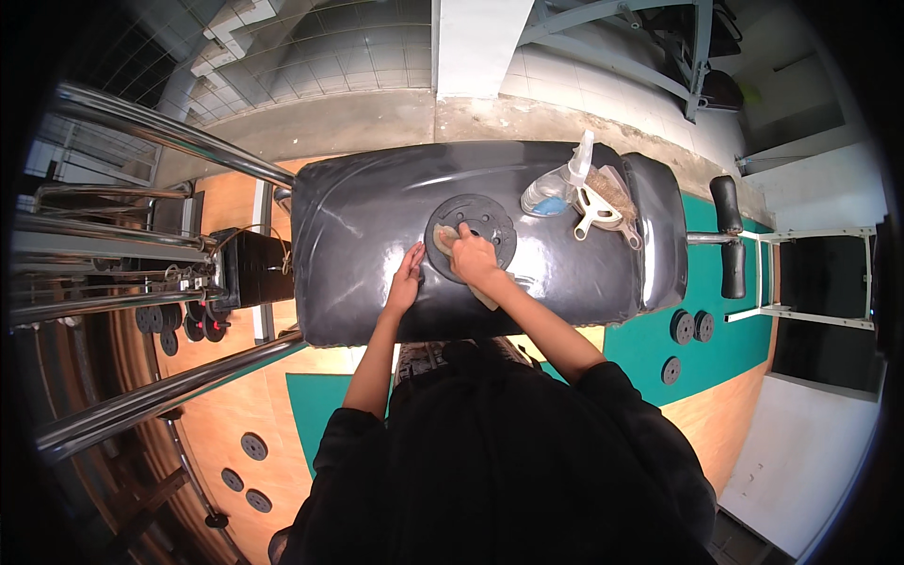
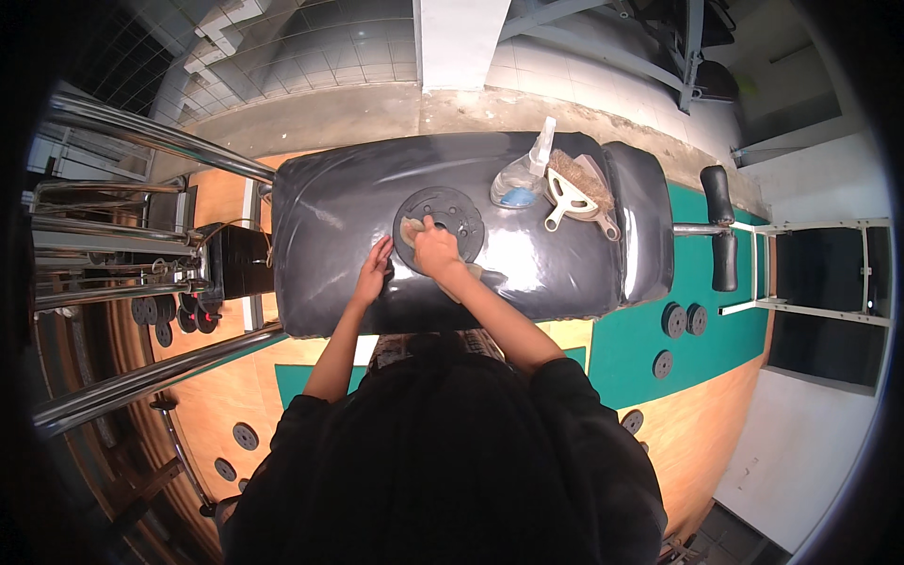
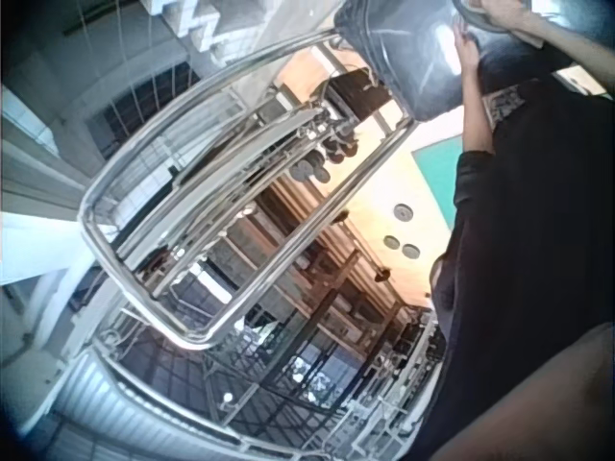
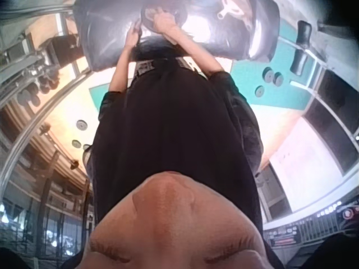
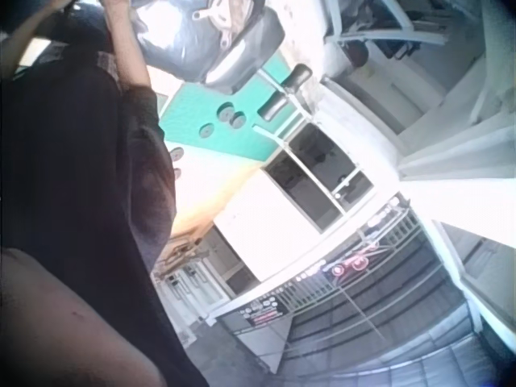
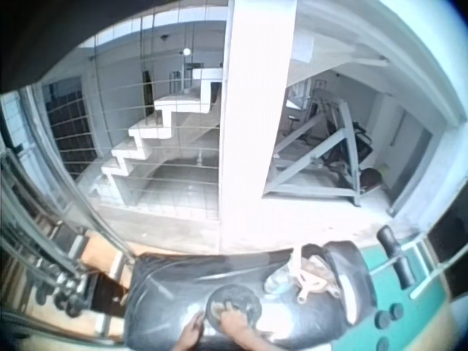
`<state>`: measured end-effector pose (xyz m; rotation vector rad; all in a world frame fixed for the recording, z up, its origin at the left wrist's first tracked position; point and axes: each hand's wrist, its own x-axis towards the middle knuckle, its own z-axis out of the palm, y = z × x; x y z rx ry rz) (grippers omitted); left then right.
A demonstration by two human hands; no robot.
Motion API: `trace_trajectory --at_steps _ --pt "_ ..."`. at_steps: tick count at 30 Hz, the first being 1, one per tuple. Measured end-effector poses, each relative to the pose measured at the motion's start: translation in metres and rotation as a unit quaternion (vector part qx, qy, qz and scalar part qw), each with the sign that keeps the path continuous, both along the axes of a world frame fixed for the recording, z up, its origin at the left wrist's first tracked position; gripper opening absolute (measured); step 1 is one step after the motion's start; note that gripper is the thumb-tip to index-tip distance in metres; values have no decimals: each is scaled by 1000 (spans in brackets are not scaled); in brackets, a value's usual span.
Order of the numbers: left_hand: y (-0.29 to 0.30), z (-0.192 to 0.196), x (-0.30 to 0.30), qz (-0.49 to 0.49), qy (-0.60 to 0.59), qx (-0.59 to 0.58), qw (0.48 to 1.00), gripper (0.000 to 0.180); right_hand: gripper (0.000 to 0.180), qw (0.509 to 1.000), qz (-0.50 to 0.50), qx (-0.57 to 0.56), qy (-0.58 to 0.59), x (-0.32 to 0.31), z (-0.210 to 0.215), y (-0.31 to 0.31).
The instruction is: The person assembles a dumbbell by sliding weight plates onto a barbell and securing them with collars. They then clean the weight plates with a brush and cloth before placing the assembled dumbbell on a rack.
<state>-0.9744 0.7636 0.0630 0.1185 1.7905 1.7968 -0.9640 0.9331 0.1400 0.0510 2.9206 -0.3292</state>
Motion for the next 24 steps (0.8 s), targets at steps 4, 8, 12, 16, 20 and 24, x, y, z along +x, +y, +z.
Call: trace_trajectory --at_steps 4,8,12,16,20,24 --pt "-7 1 -2 25 -50 13 998 47 46 994 96 -5 -50 46 16 1" --pt "-2 10 -1 5 -27 -11 1000 44 47 995 68 11 -69 58 32 49" --pt "1 -1 3 25 35 -28 999 42 46 1000 -15 -13 9 19 48 28" --pt "4 3 0 41 32 -68 996 45 51 999 30 11 -16 26 7 -18" --pt "16 24 12 20 108 -142 984 62 53 997 76 3 -30 68 19 25" --pt "19 21 19 38 190 -193 962 71 50 999 -36 13 14 59 32 90"
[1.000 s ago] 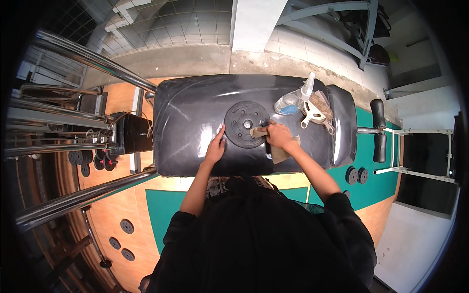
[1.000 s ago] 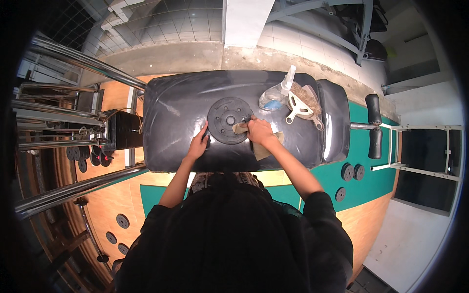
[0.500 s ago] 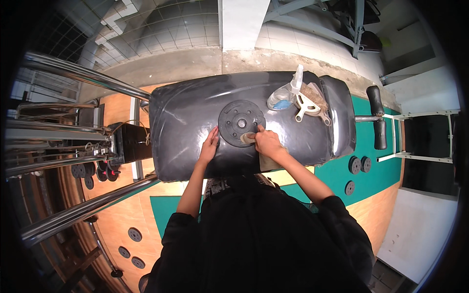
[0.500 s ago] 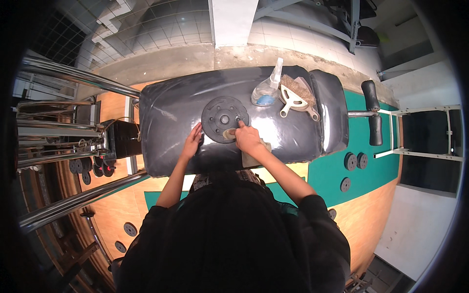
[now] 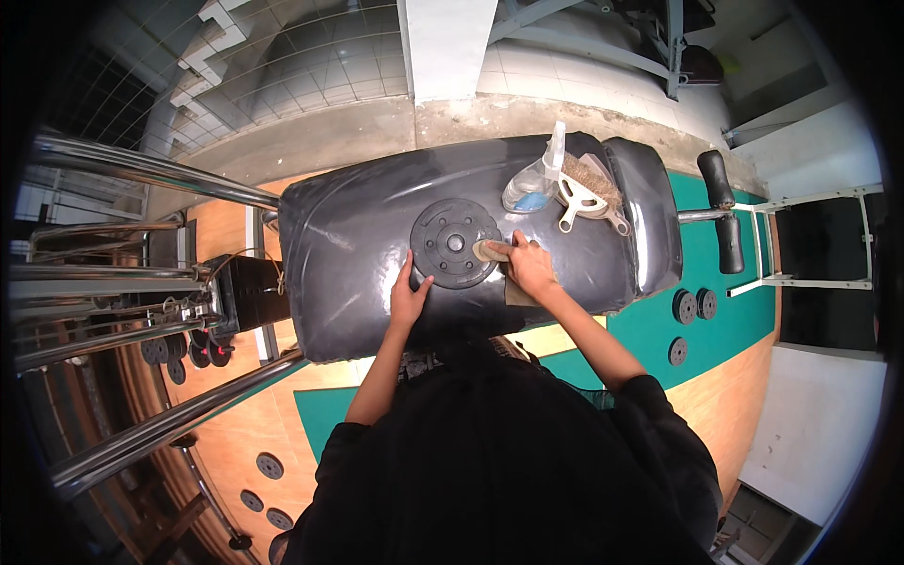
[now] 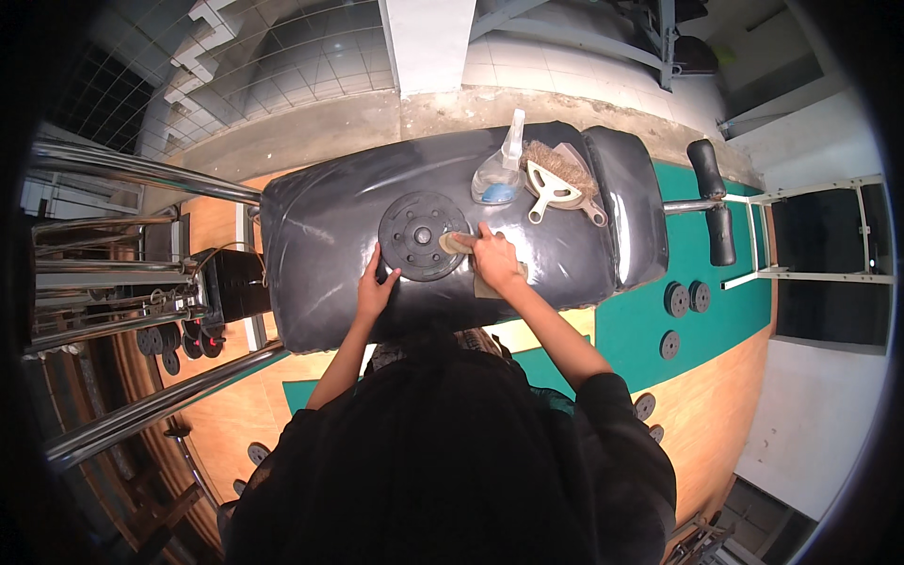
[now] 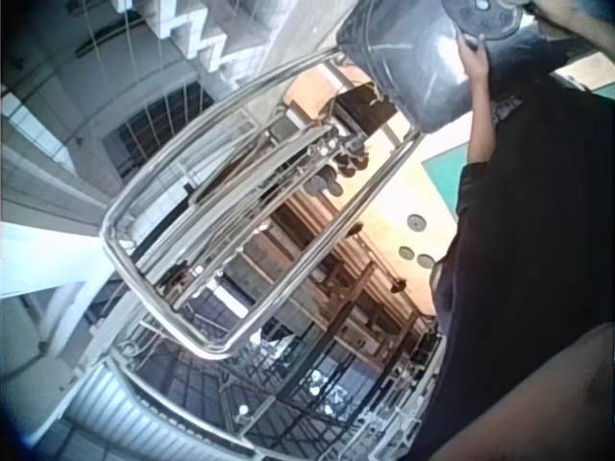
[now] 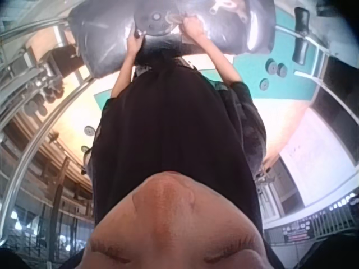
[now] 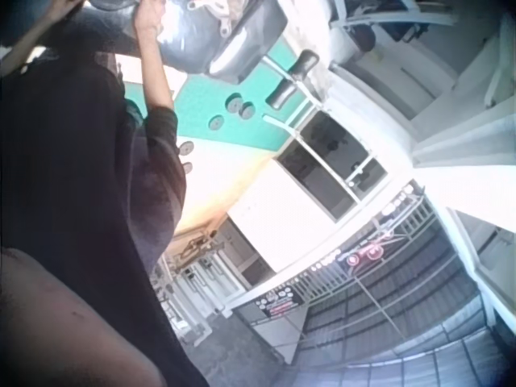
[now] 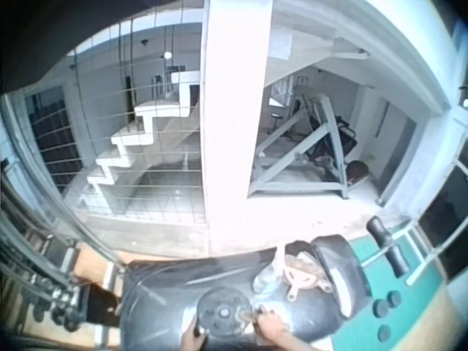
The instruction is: The person assembles a dumbbell by sliding weight plates onto a barbell and securing them with collars. They then clean the weight plates with a brush and cloth before placing the assembled dumbbell on a rack.
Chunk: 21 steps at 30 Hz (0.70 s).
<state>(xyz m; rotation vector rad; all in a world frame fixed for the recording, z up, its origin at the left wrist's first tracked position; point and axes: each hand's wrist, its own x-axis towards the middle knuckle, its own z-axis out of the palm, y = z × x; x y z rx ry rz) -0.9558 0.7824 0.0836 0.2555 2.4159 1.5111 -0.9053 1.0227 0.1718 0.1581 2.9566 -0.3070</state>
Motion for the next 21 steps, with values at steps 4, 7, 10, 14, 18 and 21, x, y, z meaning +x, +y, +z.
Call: trace_trajectory --at_steps 4,7,10,14,18,21 --pt "3 8 -3 -3 -42 -5 999 74 48 998 -38 20 51 -30 -9 -14" --pt "0 0 -4 -9 -25 5 1000 74 47 997 65 -15 43 -20 -12 -48" --pt "3 3 -4 -12 -33 2 999 75 47 988 151 -20 12 -9 -10 -35" --pt "0 5 -3 -6 -42 -5 999 75 44 999 29 9 14 -27 -1 11" --pt "1 4 -4 -14 -43 -3 999 75 42 997 -53 12 51 -32 -13 -16" --pt "2 2 -3 -14 -42 -11 999 75 42 993 94 -67 33 -10 -19 -61"
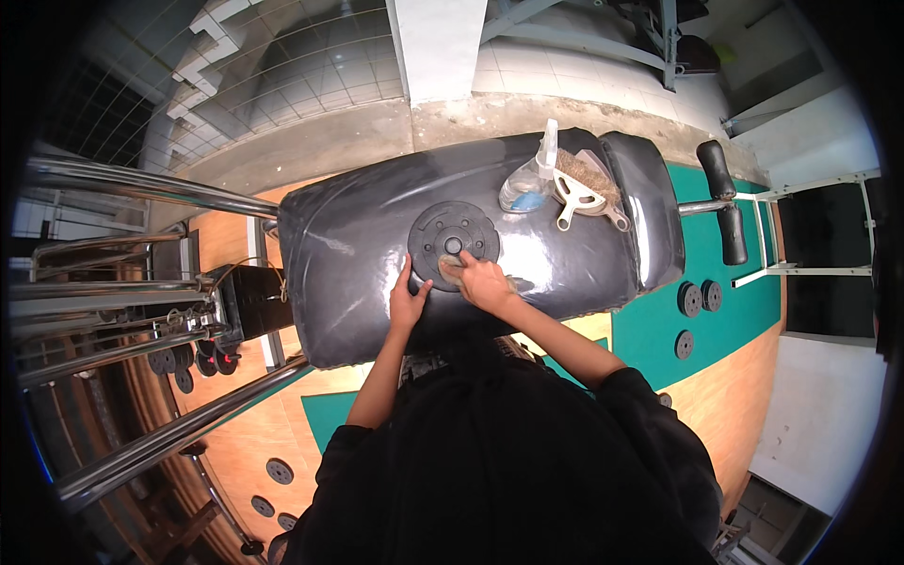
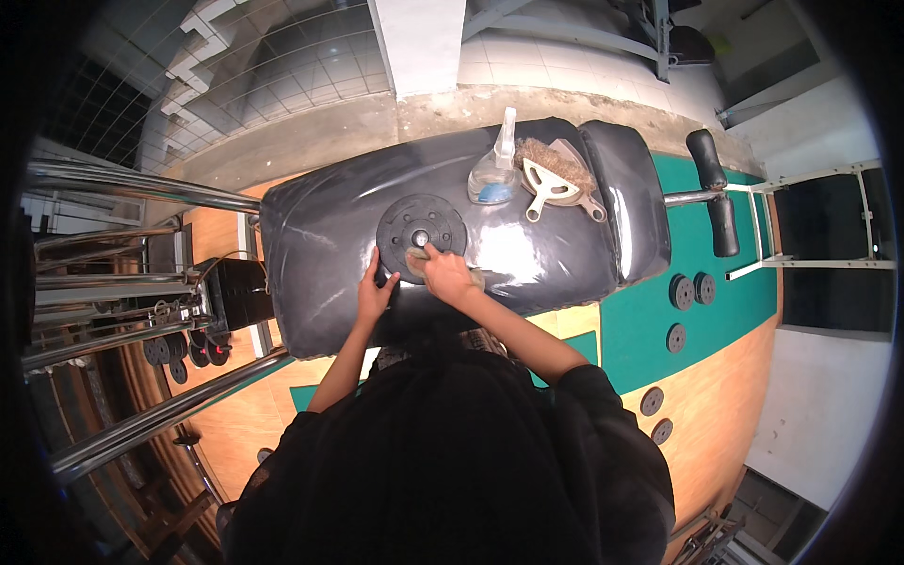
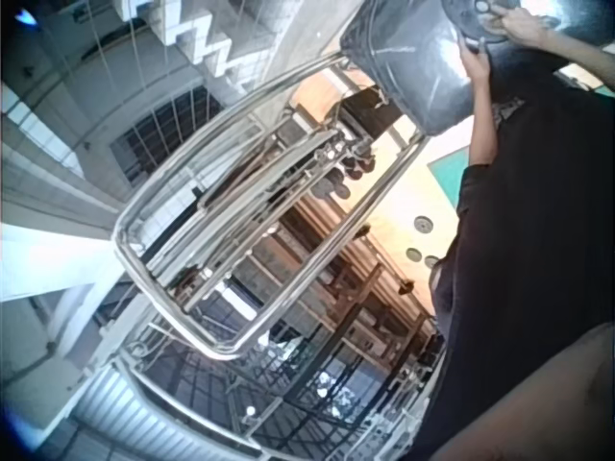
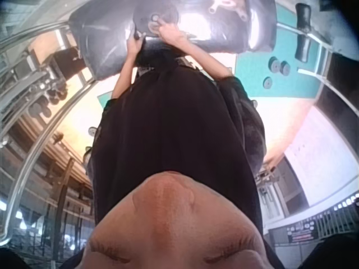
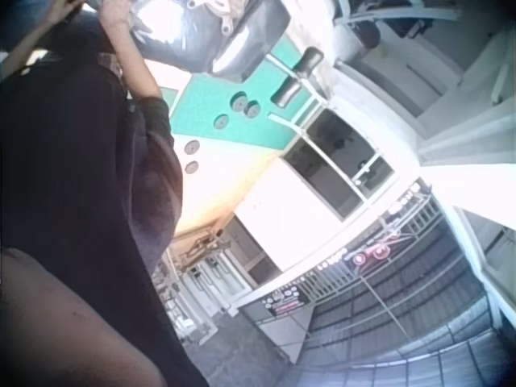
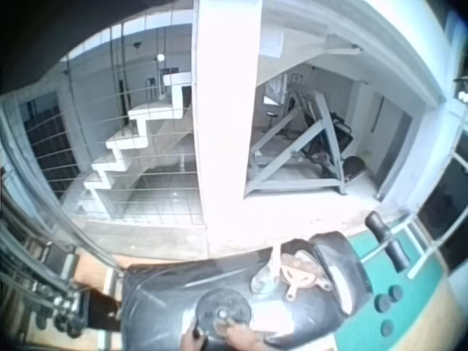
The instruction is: The person assembles a dumbbell by sliding weight plates onto a barbell and securing them with collars. They then clean the weight plates with a brush and cloth before placing the assembled dumbbell on a rack.
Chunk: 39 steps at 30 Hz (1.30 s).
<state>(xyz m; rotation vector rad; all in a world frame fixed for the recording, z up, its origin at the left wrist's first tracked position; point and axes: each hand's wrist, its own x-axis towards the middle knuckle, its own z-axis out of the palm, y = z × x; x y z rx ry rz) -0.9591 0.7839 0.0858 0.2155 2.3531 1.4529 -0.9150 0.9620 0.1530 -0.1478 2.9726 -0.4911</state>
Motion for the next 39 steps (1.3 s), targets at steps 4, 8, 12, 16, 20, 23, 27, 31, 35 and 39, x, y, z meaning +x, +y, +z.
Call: trace_trajectory --at_steps 4,8,12,16,20,23,27,31,35,39 --pt "-1 0 -2 4 -20 -1 1000 75 42 999 -15 23 -26 -8 5 21" --pt "-1 0 0 3 4 13 1000 76 44 979 -200 18 20 -50 6 55" --pt "-1 2 0 6 -1 -15 1000 75 46 988 -151 -3 4 -49 6 12" --pt "0 -7 1 4 28 3 1000 74 45 999 20 30 -5 -39 -6 -13" --pt "-1 -5 1 7 13 10 1000 74 43 995 -103 14 -10 -78 1 28" --pt "0 -1 1 14 -2 -8 1000 74 42 982 -188 -13 27 -90 3 7" --pt "-1 -6 2 12 -11 -25 1000 74 38 997 71 27 29 -84 -15 -47" --pt "-1 1 2 16 -44 -18 999 74 39 999 -1 29 21 -101 -11 -18" --pt "2 8 2 14 -38 -15 999 76 44 987 -154 40 -14 -96 0 40" --pt "1 6 1 8 -22 -3 1000 76 47 967 -254 3 -7 -83 5 37"
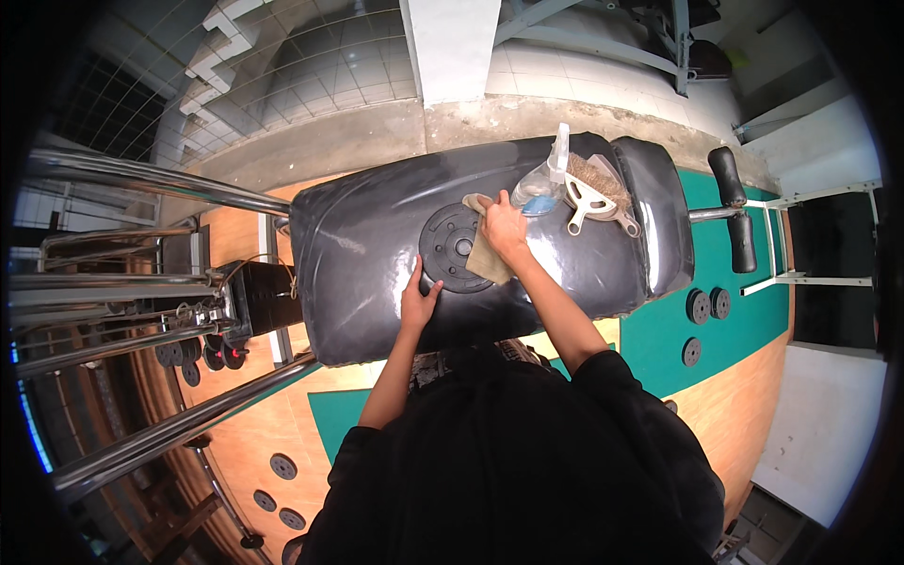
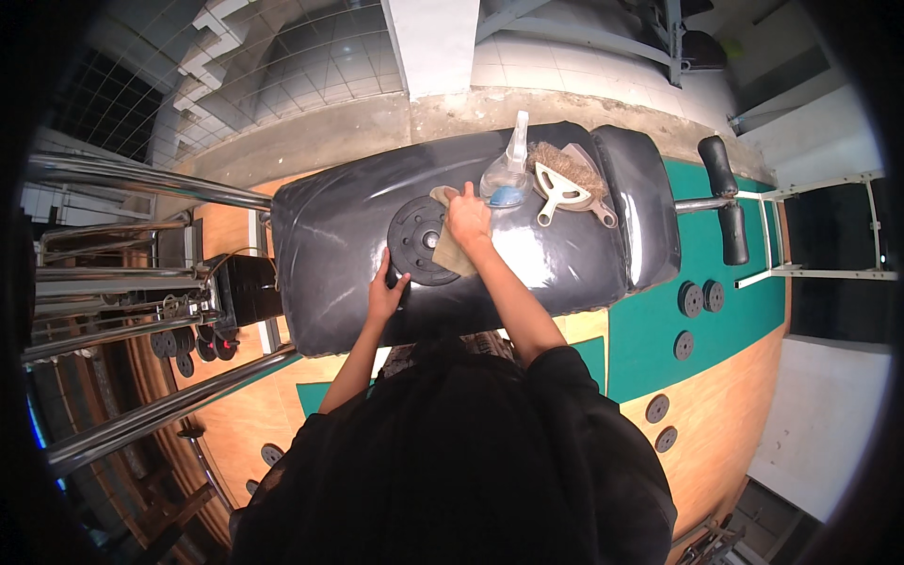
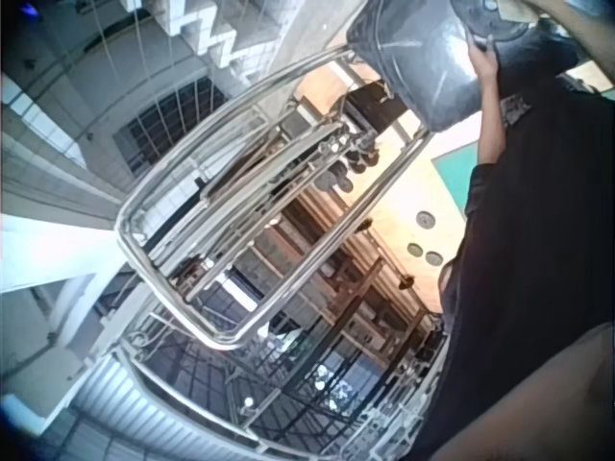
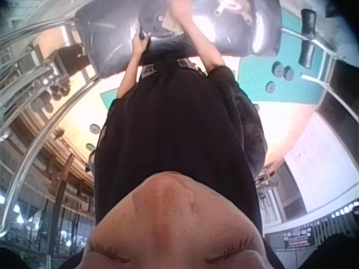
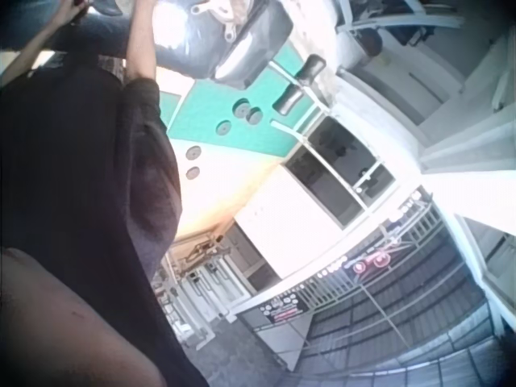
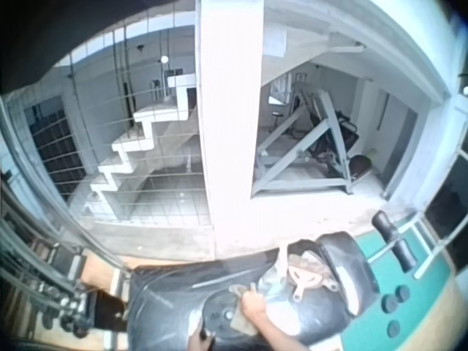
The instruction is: The person assembles a dumbbell by sliding weight plates onto a barbell and securing them with collars. They then clean the weight plates with a brush and cloth before placing the assembled dumbbell on a rack.
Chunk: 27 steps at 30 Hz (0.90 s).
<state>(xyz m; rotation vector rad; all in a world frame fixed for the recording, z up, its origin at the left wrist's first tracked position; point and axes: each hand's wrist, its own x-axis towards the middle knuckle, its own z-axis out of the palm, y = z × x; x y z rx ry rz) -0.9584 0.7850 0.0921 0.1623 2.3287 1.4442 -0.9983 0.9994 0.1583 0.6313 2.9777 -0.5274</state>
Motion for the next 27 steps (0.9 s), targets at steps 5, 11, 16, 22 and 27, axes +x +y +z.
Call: trace_trajectory --at_steps 5,11,16,22,27 --pt "-1 -8 1 -9 23 -18 1000 75 41 941 333 59 -7 -3 -5 -59" --pt "-2 -15 -1 -1 32 -14 999 75 44 998 52 -9 -32 0 0 -5" --pt "-2 -11 1 -4 34 -25 999 75 44 997 -52 -57 30 64 -10 9" --pt "-5 -11 0 -21 68 -42 997 75 47 992 -45 -114 -1 129 -9 -29" --pt "-2 -8 1 -22 83 -26 996 73 47 985 46 -165 9 134 -9 -56"
